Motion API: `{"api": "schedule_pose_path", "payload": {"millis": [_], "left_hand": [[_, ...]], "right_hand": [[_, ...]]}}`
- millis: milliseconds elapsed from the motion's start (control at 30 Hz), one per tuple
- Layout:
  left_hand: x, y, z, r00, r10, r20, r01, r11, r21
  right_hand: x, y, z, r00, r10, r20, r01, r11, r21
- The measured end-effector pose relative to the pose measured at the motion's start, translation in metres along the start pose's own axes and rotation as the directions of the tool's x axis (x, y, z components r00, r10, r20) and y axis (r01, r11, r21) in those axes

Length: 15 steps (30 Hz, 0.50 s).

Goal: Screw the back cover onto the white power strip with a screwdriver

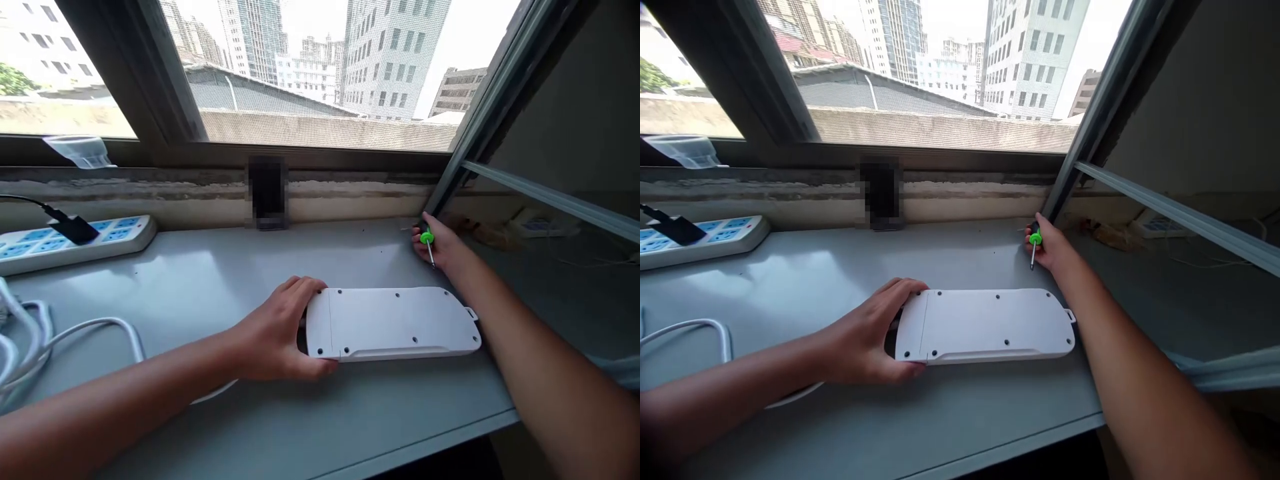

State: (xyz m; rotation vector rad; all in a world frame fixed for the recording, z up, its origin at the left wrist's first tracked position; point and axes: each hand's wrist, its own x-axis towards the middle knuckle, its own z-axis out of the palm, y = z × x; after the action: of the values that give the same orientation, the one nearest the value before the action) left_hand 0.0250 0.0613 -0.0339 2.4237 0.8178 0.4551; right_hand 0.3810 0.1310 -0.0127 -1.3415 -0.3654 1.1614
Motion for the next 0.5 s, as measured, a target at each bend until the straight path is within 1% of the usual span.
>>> {"api": "schedule_pose_path", "payload": {"millis": [133, 367, 500], "left_hand": [[-0.001, -0.002, 0.0, 1.0, -0.001, 0.002, 0.001, 1.0, 0.006], [-0.002, -0.005, 0.001, 1.0, 0.008, 0.011, -0.008, 1.0, 0.009], [-0.003, -0.005, -0.003, 0.999, -0.003, 0.049, 0.003, 1.0, -0.004]], "right_hand": [[0.01, 0.007, -0.002, 0.998, 0.017, 0.055, -0.016, 1.0, -0.022], [0.007, 0.014, -0.001, 0.993, 0.021, 0.115, -0.016, 0.999, -0.05], [0.008, 0.016, 0.001, 0.99, 0.032, 0.14, -0.025, 0.998, -0.051]]}}
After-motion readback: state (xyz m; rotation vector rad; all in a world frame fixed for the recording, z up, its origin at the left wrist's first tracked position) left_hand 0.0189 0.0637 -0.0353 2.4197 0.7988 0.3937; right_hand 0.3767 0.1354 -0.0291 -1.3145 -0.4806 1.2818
